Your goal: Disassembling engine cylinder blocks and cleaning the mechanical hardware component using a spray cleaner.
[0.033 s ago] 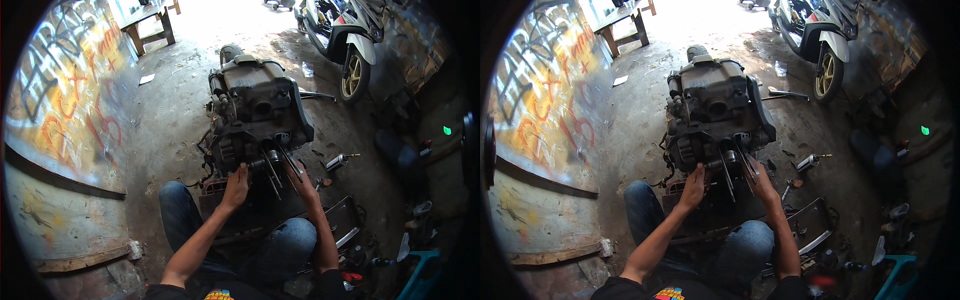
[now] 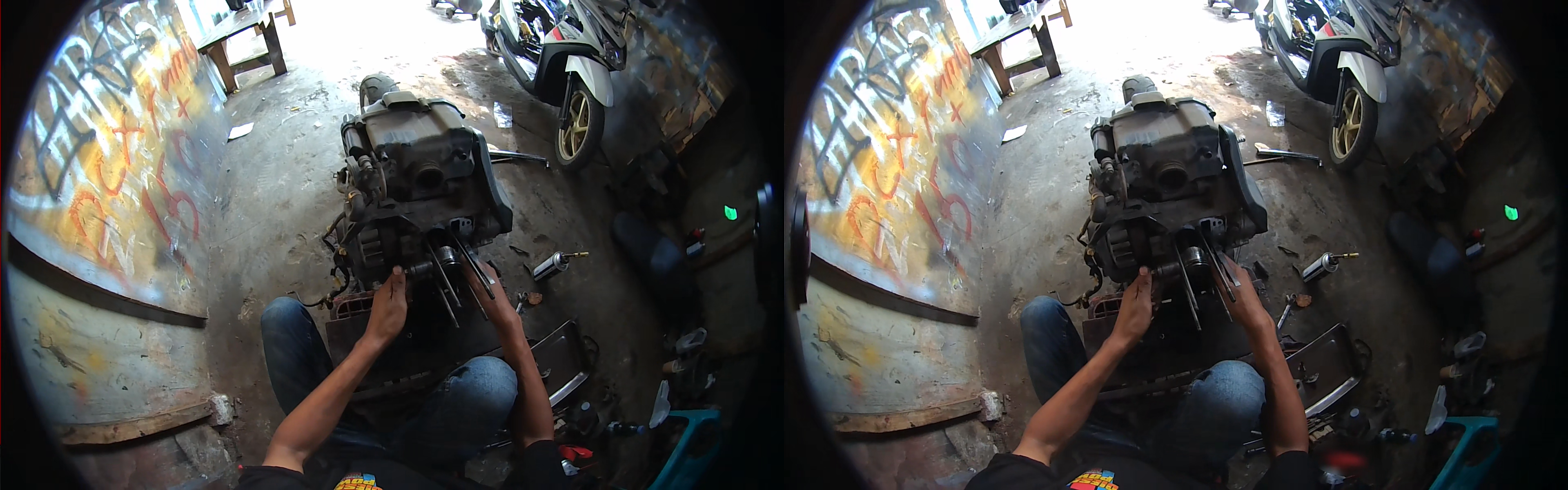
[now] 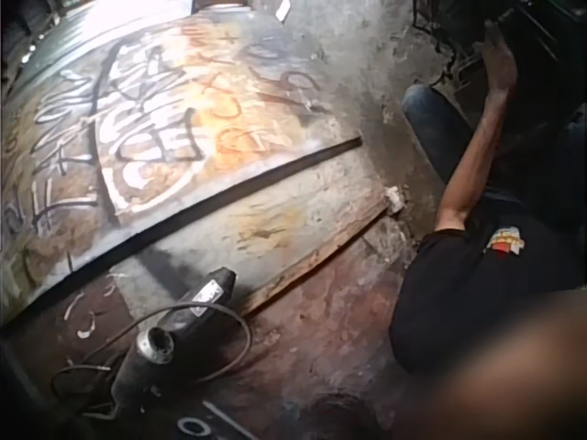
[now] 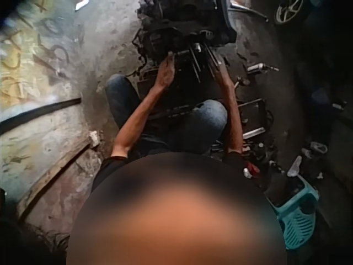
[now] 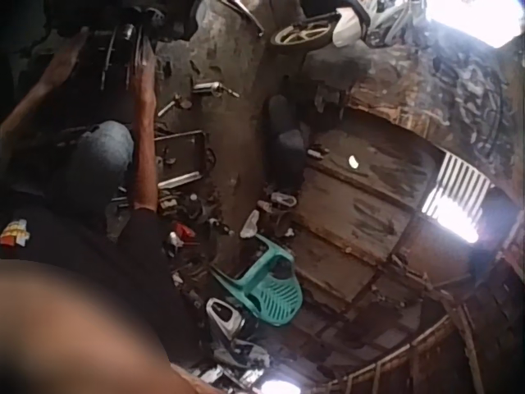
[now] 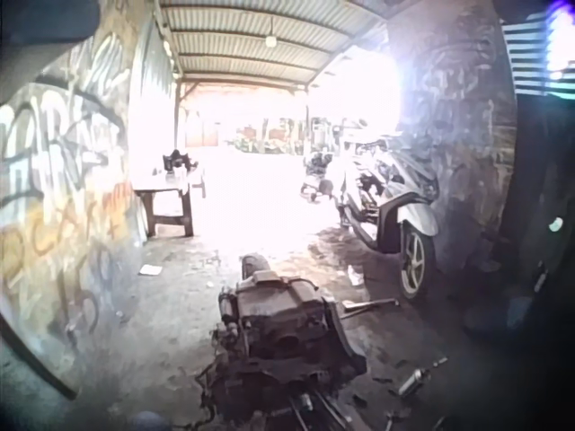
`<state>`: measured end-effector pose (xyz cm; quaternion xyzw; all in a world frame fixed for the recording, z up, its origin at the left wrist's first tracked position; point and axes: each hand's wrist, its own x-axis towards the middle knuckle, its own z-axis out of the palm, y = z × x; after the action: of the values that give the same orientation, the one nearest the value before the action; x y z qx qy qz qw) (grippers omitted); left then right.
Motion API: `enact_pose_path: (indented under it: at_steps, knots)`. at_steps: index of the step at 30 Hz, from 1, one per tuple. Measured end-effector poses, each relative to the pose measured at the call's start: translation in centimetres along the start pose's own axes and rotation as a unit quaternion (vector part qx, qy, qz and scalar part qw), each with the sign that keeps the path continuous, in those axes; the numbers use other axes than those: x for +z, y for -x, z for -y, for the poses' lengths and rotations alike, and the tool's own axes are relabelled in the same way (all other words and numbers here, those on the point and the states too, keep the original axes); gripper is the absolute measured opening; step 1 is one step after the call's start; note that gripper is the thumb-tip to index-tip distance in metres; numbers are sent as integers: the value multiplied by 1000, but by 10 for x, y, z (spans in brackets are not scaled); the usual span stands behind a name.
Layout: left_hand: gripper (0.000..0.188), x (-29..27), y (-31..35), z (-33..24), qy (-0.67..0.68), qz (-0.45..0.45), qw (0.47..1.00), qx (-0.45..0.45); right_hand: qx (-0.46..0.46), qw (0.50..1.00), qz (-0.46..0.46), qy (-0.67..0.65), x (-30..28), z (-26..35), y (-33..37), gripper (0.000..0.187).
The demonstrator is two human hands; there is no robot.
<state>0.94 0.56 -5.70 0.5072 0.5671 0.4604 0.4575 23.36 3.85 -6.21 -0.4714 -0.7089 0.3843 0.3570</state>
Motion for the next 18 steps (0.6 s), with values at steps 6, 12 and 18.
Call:
enact_pose_path:
  at_steps: [6,12,18]
  knots:
    - [66,7,1,-4,-40,-40,998,13,-31,998,-31,-40,3,8,-8,27]
    - [50,-8,-8,-45,229,29,920,-315,-22,999,-22,-42,0,7,-7,28]
    - [40,-31,-12,-57,265,160,869,-385,7,998,-13,-55,4,-6,-6,34]
